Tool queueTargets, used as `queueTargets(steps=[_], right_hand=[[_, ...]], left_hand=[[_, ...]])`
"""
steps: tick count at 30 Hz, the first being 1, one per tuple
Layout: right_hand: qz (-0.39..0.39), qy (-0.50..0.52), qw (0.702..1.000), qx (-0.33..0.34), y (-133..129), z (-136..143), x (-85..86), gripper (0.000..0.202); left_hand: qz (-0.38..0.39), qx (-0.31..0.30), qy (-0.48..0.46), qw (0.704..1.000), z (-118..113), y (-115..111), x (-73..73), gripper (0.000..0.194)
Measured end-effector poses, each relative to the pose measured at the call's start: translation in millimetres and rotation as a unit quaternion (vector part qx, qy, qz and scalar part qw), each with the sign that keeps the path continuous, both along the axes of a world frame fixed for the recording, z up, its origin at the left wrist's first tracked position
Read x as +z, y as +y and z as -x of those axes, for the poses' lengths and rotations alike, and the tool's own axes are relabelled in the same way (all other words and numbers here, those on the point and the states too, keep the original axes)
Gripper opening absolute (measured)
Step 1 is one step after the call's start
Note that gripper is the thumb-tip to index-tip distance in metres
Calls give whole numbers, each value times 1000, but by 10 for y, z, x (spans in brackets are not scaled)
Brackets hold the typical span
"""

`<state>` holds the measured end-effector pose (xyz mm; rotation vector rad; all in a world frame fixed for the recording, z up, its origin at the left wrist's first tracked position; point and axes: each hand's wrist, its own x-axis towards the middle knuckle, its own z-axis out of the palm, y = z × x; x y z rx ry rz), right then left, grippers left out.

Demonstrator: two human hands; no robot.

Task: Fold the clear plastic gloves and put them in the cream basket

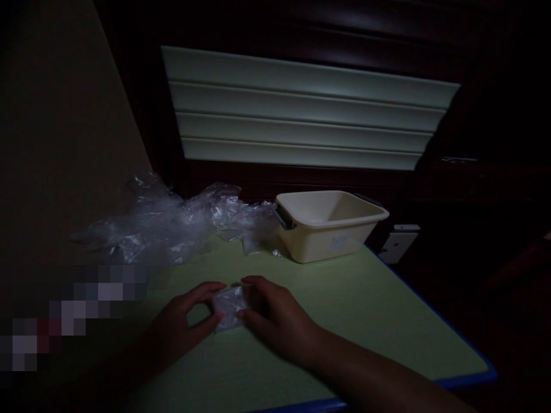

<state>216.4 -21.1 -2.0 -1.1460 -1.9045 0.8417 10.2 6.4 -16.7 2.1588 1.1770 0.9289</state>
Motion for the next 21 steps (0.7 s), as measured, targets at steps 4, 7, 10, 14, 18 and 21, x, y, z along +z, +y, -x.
queueTargets(steps=[4, 7, 10, 14, 18, 21], right_hand=[[-121, -81, 989, 18, -35, -8, 8, 22], [-165, -143, 976, 22, -62, 1, 14, 21], [-206, -210, 956, 5, -86, 9, 26, 15], [-211, -257, 943, 28, -103, 14, 73, 15], [-189, -287, 938, 35, -113, 12, 118, 17], [-209, -277, 938, 18, -103, -8, 100, 19]], left_hand=[[-103, 7, 32, 994, 1, 8, -40, 44], [-163, -4, 71, 984, 8, 8, -3, 38], [-220, -37, 127, 966, 13, -8, 64, 19], [-273, -97, 151, 945, 15, -40, 123, 12], [-250, -100, 150, 951, 26, -62, 97, 20], [-237, -94, 174, 951, 40, -62, 50, 27]])
